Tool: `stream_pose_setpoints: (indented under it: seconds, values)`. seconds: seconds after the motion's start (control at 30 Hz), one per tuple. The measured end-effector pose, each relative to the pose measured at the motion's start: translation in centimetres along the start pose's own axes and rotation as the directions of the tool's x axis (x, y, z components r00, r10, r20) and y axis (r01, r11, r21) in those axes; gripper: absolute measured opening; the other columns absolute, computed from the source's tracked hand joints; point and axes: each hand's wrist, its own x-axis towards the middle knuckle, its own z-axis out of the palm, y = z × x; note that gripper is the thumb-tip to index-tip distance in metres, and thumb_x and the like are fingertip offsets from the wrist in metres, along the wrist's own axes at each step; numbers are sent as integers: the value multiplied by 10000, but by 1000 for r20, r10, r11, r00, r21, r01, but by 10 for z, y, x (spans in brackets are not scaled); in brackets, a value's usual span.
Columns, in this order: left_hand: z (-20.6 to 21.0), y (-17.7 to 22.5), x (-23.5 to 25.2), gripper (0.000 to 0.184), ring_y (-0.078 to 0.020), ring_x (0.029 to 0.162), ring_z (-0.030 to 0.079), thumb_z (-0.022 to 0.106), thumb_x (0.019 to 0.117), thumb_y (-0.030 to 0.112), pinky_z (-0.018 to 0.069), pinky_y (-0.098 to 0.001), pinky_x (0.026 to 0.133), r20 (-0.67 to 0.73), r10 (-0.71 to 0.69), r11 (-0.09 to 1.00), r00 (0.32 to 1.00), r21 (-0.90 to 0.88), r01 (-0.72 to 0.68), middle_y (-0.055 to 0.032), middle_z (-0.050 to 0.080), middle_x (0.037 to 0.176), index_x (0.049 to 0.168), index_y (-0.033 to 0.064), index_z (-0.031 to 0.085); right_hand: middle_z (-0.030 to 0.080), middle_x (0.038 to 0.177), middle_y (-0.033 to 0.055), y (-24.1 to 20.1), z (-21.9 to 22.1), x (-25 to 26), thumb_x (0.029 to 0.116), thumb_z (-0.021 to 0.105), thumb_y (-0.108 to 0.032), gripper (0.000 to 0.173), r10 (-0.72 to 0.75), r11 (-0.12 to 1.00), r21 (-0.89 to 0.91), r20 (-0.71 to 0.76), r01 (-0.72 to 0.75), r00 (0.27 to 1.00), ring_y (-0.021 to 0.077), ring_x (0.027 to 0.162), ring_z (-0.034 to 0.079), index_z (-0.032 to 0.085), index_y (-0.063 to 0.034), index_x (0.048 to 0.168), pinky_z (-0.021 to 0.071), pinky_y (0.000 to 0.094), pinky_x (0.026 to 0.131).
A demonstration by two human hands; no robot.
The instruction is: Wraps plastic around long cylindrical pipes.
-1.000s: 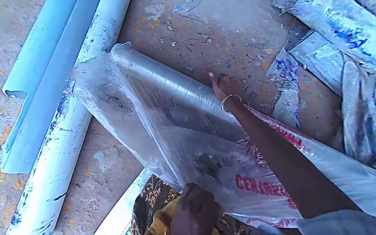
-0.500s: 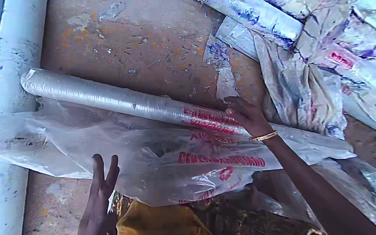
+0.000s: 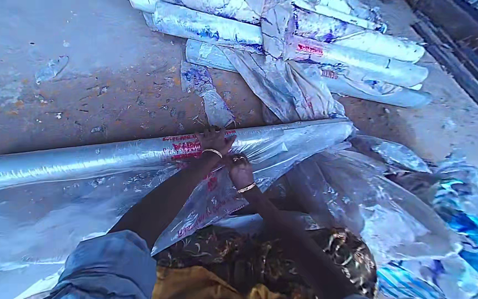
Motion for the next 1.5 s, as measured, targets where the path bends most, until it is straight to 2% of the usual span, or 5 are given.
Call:
stream_pose_setpoints:
  seconds: [0.37, 0.6, 0.83, 1.23, 1.5]
  values:
    - [-35, 3, 54, 791, -454, 1163, 642, 352, 1052, 638, 466, -652, 939, 130, -81, 996, 988, 44, 75, -305, 681, 1127, 998, -75, 691, 781, 915, 181, -35, -53, -48, 855, 625, 64, 179, 167, 982, 78, 49, -171, 985, 357, 921, 770, 789, 19, 910, 583, 468, 921]
    - [12, -16, 11, 776, -442, 1332, 540, 567, 972, 628, 422, -619, 1065, 1, 317, 942, 949, 119, -314, -259, 575, 1418, 1483, 46, 513, 677, 1295, 256, 12, -104, -38, 926, 686, -117, 423, 48, 771, 598, 290, -220, 956, 349, 1199, 680, 653, 123, 1272, 517, 437, 1066]
    - [13, 19, 1, 845, -464, 1323, 524, 585, 949, 653, 310, -609, 1153, -27, 297, 940, 954, 183, -288, -313, 590, 1348, 1332, -100, 573, 196, 1689, 234, 189, -128, 32, 837, 820, -40, 962, 269, 960, -241, 633, -145, 726, 441, 1571, 135, 281, -118, 1630, 129, 674, 1218]
    - [29, 150, 53, 700, -410, 1248, 617, 296, 1087, 575, 456, -619, 1009, 217, 142, 985, 966, 68, -160, -255, 663, 1273, 1268, -8, 640, 693, 812, 279, 187, -150, -57, 902, 576, 102, 165, 116, 981, -186, 364, -50, 924, 472, 774, 722, 732, 73, 944, 575, 562, 648]
    - [27, 136, 92, 674, -465, 1154, 624, 407, 1083, 530, 443, -658, 982, 260, 356, 934, 898, -119, -336, -318, 655, 1159, 1149, -94, 654, 698, 1211, 302, 162, -168, -110, 900, 586, 97, 240, 138, 985, -152, 393, -84, 909, 465, 1126, 696, 745, 68, 1078, 573, 551, 934]
